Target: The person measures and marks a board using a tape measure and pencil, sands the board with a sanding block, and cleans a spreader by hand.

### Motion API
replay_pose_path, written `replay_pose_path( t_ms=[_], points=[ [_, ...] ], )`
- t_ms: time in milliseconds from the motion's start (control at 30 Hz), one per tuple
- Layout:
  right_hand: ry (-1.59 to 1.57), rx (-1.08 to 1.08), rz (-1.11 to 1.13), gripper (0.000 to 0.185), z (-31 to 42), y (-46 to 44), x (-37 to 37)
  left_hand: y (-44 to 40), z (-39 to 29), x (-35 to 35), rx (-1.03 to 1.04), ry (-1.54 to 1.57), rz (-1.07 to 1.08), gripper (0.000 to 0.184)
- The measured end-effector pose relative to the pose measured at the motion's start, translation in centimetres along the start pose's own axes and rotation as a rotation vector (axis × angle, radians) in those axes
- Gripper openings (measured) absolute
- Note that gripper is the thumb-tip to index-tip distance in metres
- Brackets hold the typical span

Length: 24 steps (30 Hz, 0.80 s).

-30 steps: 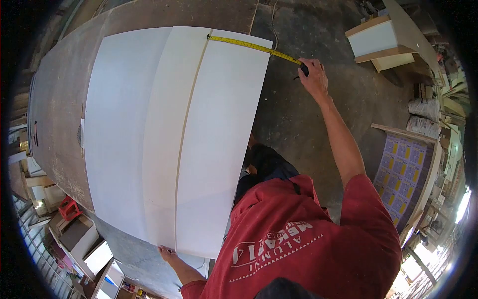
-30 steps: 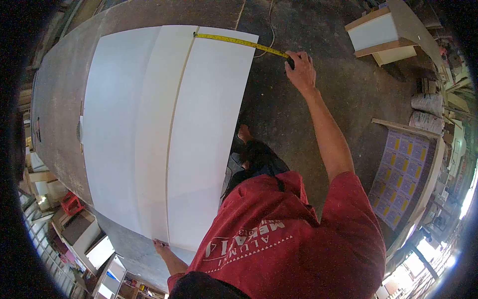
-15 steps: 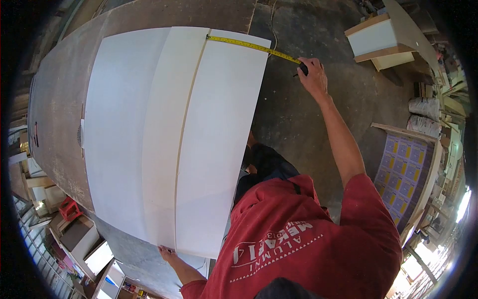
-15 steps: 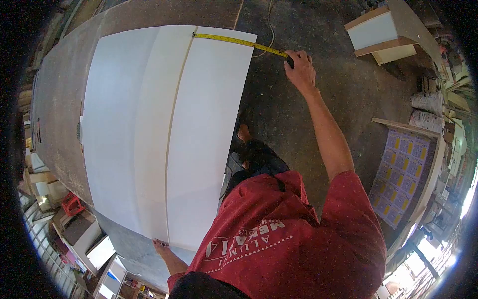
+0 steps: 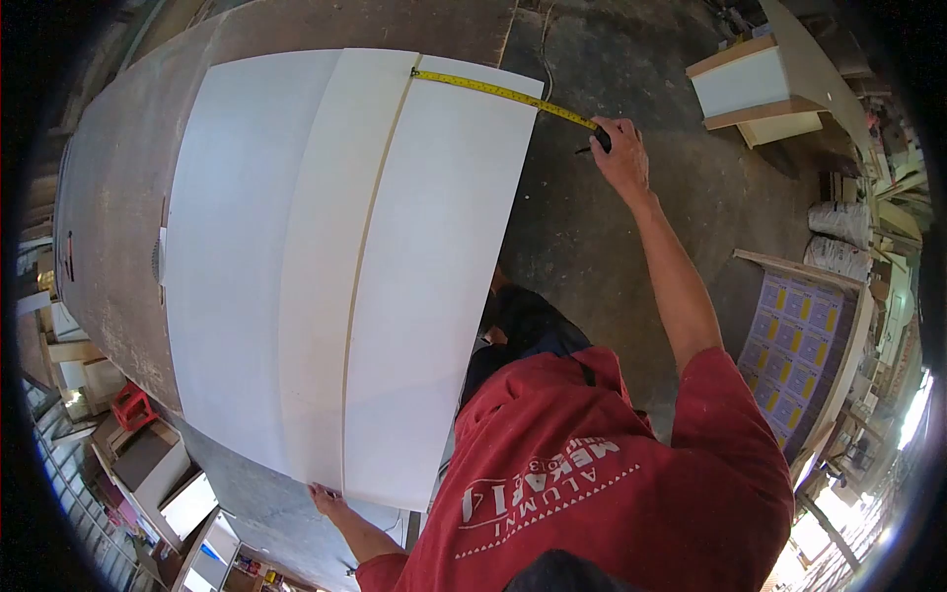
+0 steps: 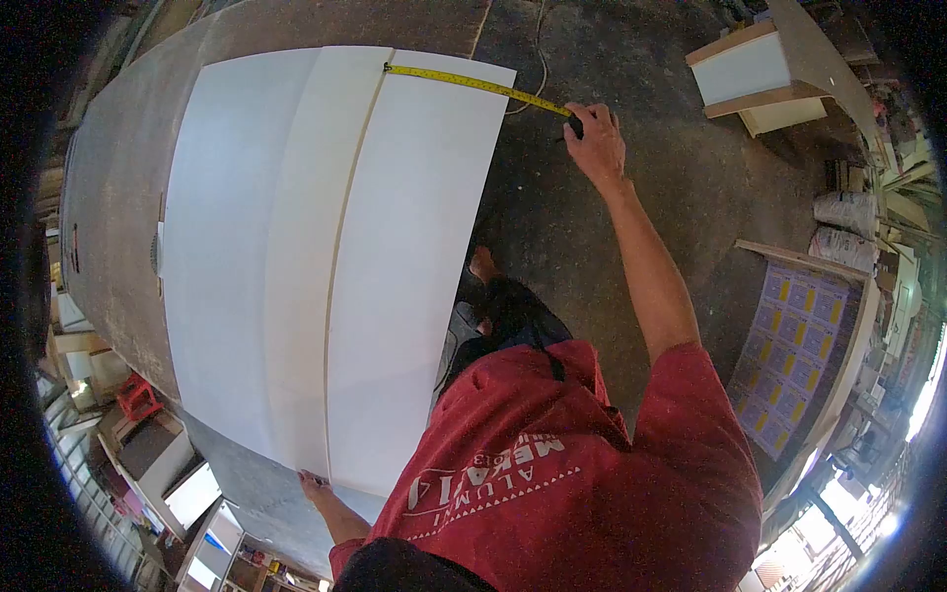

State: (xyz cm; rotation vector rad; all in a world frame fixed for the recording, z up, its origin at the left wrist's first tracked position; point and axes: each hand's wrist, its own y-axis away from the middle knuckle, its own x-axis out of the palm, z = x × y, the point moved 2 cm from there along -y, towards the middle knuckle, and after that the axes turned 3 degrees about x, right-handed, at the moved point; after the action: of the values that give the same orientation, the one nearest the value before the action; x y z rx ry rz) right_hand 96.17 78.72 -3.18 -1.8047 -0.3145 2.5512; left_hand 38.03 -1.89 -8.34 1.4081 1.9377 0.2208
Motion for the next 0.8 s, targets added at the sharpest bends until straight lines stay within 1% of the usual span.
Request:
replay_pose_path(
  t_ms=[33,167,233,300,433,567,633,800],
  points=[
    [0.0,-0.001,0.0,0.035,0.0,0.0,0.0,0.2,0.0,0.0,0.019,-0.024,-0.035,0.043],
    [-0.013,-0.005,-0.006,0.035,0.0,-0.1,0.0,-0.6,0.5,-0.3,0.056,-0.002,-0.036,0.043],
    [-0.023,-0.006,-0.005,0.034,0.0,-0.1,-0.1,-0.8,0.4,-0.3,0.016,0.05,0.016,0.041],
    [0.026,-0.04,0.03,0.037,-0.1,-0.2,0.0,0.1,0.4,-0.1,0.037,0.057,0.02,0.041],
    [0.011,-0.045,0.007,0.037,-0.2,-0.2,0.1,0.3,0.3,0.0,0.061,0.084,0.069,0.043],
    [0.018,-0.051,0.01,0.038,-0.3,-0.3,0.1,-1.4,0.9,-0.6,0.116,0.044,0.094,0.045],
    [0.02,-0.057,0.01,0.038,-0.3,-0.3,0.1,-1.5,0.9,-0.4,0.065,0.008,0.015,0.045],
    [0.018,-0.075,-0.008,0.037,-0.6,-0.2,0.4,-0.5,0.5,0.0,0.094,0.001,0.066,0.047]
  ],
)
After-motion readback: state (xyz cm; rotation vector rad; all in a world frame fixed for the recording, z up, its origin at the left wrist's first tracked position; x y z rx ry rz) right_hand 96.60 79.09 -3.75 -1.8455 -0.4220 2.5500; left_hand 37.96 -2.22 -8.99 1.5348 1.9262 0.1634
